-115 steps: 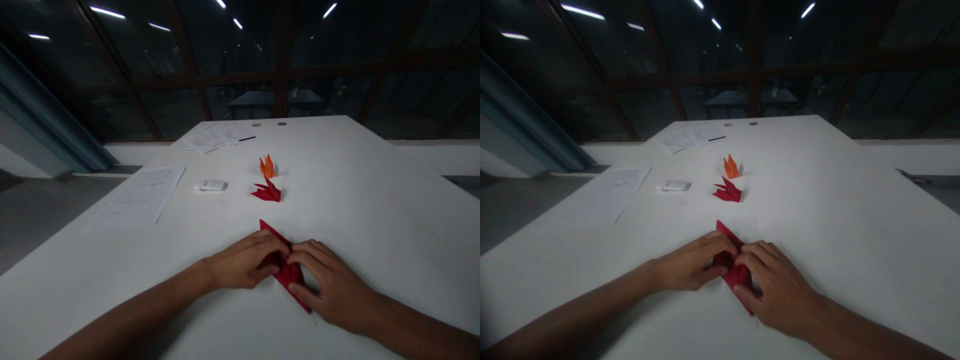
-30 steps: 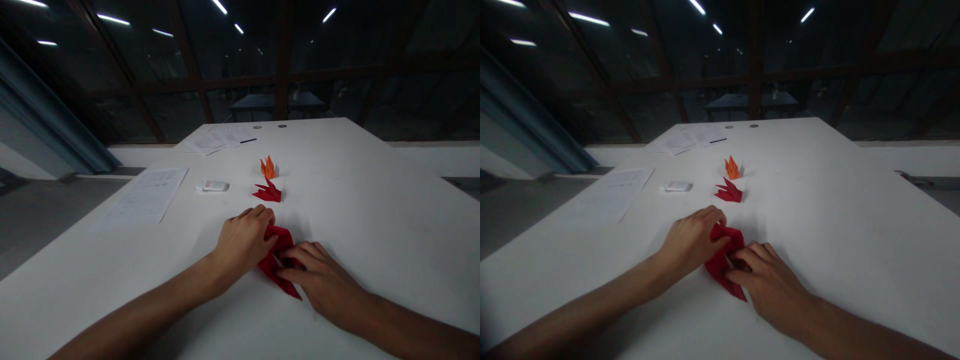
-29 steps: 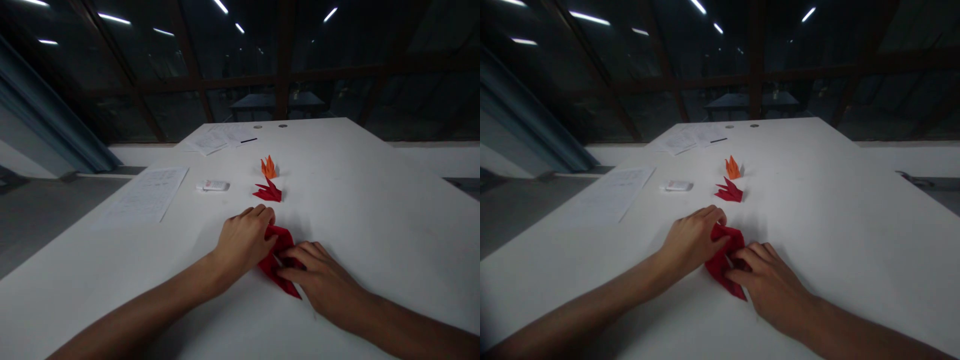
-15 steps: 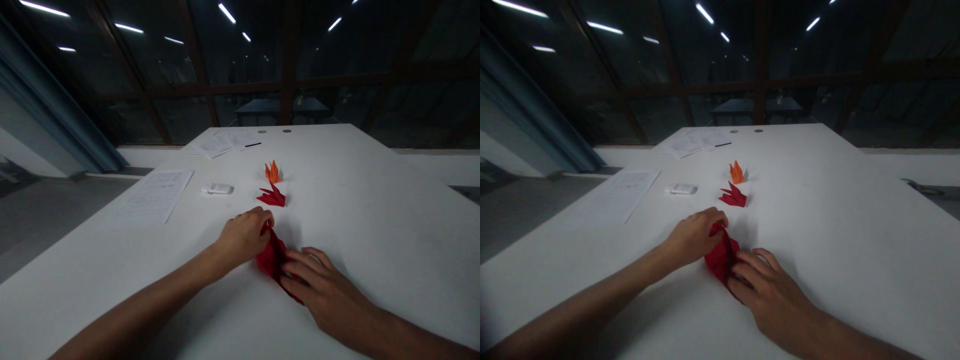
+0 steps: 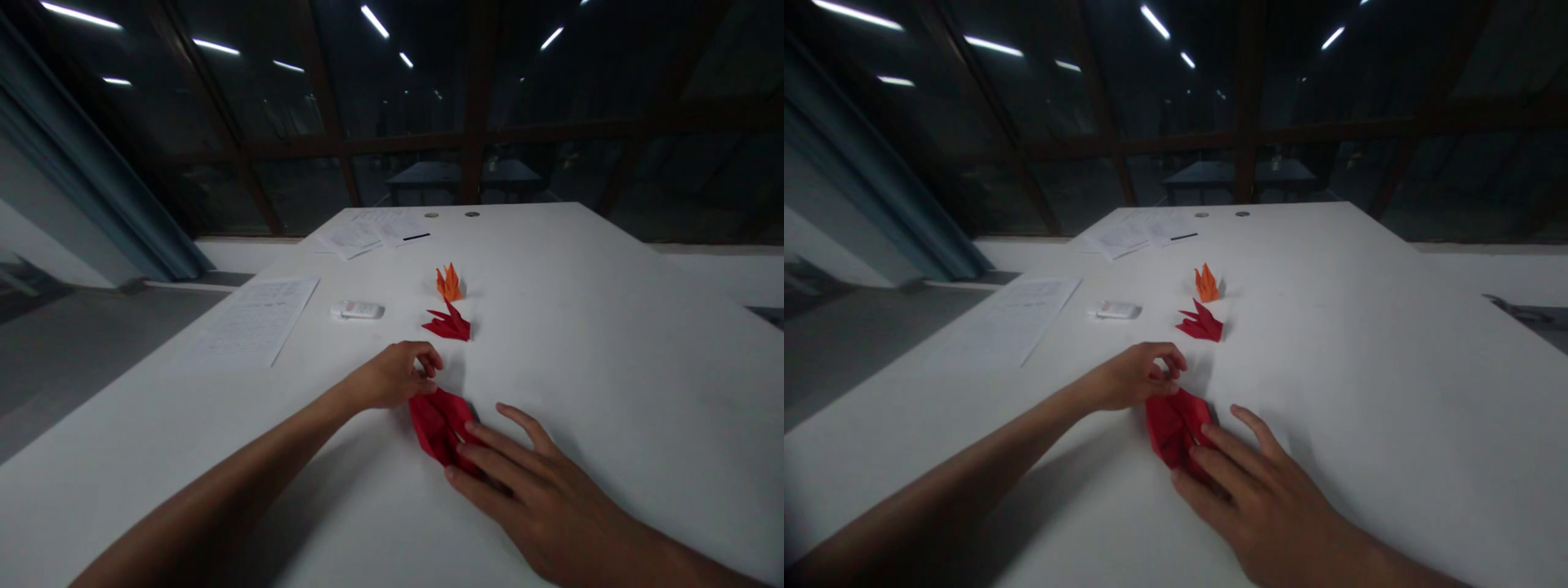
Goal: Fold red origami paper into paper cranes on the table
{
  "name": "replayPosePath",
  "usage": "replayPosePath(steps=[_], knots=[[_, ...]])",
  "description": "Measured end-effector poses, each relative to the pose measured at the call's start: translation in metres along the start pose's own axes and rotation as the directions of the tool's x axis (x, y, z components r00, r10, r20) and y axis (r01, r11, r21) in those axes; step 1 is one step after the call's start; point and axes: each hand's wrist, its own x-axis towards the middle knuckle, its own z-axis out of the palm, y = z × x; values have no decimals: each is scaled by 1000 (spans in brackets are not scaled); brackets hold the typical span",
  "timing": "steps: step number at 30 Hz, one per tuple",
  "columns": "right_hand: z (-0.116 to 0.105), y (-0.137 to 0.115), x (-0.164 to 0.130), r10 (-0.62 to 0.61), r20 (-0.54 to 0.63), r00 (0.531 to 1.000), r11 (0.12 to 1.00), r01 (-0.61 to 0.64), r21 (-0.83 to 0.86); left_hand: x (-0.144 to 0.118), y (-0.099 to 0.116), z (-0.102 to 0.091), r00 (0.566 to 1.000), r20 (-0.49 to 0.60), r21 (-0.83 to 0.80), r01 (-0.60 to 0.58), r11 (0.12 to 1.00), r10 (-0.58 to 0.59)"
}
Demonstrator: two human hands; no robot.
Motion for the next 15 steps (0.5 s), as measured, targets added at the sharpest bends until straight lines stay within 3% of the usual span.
replayPosePath(steps=[3, 8, 12, 15], knots=[[-6, -1, 1, -11, 38, 999, 999, 9, 46, 1, 1, 1, 1000, 3, -37, -6, 999, 7], [-11, -3, 2, 7, -47, 999, 999, -4, 45, -2, 11, -1, 996, -63, -20, -59, 998, 57], [-12, -3, 6, 15, -35, 999, 1000, -15, 12, -9, 18, -5, 986, -64, 158, -143, 977, 155], [-12, -3, 8, 35, -20, 999, 999, -34, 24, -9, 17, -6, 990, -35, 257, -126, 958, 140]])
